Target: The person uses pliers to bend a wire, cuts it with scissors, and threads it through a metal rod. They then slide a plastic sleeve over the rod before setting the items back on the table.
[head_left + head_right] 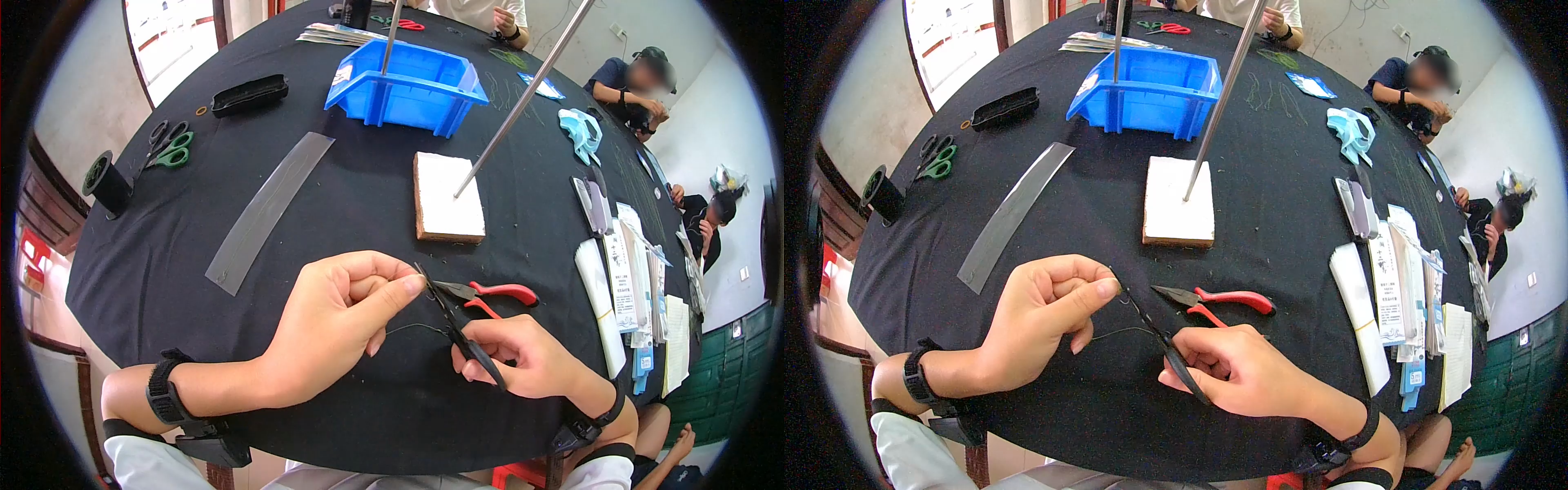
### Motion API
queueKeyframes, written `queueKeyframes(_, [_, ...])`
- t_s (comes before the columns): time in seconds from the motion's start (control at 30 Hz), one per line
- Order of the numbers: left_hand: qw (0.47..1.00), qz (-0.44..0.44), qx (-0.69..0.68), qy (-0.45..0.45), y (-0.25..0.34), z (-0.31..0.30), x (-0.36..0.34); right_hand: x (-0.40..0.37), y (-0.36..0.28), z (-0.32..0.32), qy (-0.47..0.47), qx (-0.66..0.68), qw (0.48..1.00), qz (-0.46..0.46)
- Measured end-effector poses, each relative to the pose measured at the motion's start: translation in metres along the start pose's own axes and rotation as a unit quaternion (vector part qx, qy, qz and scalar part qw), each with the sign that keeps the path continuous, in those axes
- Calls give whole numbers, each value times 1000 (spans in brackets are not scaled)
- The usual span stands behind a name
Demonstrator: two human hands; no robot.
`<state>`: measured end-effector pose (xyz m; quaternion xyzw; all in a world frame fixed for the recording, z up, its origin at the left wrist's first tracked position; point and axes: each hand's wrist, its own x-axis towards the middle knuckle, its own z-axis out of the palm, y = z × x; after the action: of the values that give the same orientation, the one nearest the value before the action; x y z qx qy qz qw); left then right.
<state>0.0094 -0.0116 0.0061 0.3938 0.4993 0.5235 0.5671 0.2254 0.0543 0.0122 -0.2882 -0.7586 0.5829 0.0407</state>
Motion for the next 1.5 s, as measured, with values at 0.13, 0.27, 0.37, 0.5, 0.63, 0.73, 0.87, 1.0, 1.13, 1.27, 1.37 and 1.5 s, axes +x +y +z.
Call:
queueKeyframes(0.13, [1000, -5, -10, -2, 0, 0, 0, 0, 0, 1, 6, 7, 1000, -6])
queueKeyframes(0.27, [1000, -5, -11, 1, 0, 0, 0, 1, -1, 2, 7, 32, 999, -1])
queueKeyframes(0.37, [1000, 0, -14, 0, -1, 0, 1, 0, 0, 0, -7, 7, 1000, 6])
queueKeyframes(0.5, [1000, 9, -6, 0, 0, 0, 1, 1, 2, 5, 38, 60, 997, -11])
queueKeyframes(0.63, [999, 25, 24, -5, 0, 0, 1, -4, -7, 3, 91, 38, 995, -8])
queueKeyframes(0.73, [998, 44, 51, -15, 1, 0, 1, -7, -11, -12, 183, -116, 976, -26])
queueKeyframes(0.87, [990, 69, 114, -34, 3, 1, 3, -1, -12, -46, 274, -372, 887, -24])
queueKeyframes(1.0, [994, 33, 101, -14, 6, 10, 7, 5, 16, -73, 259, -386, 883, -62])
queueKeyframes(1.13, [994, 34, 99, -10, 2, 16, 20, 7, 16, -77, 235, -427, 867, -104])
queueKeyframes(1.27, [994, 46, 99, -21, 11, 26, 30, 6, 9, -81, 254, -447, 853, -95])
queueKeyframes(1.37, [994, 62, 82, -32, 11, 33, 37, 11, 10, -86, 307, -473, 822, -82])
queueKeyframes(1.5, [994, 69, 79, -30, 7, 42, 41, 15, 4, -86, 383, -510, 767, -77])
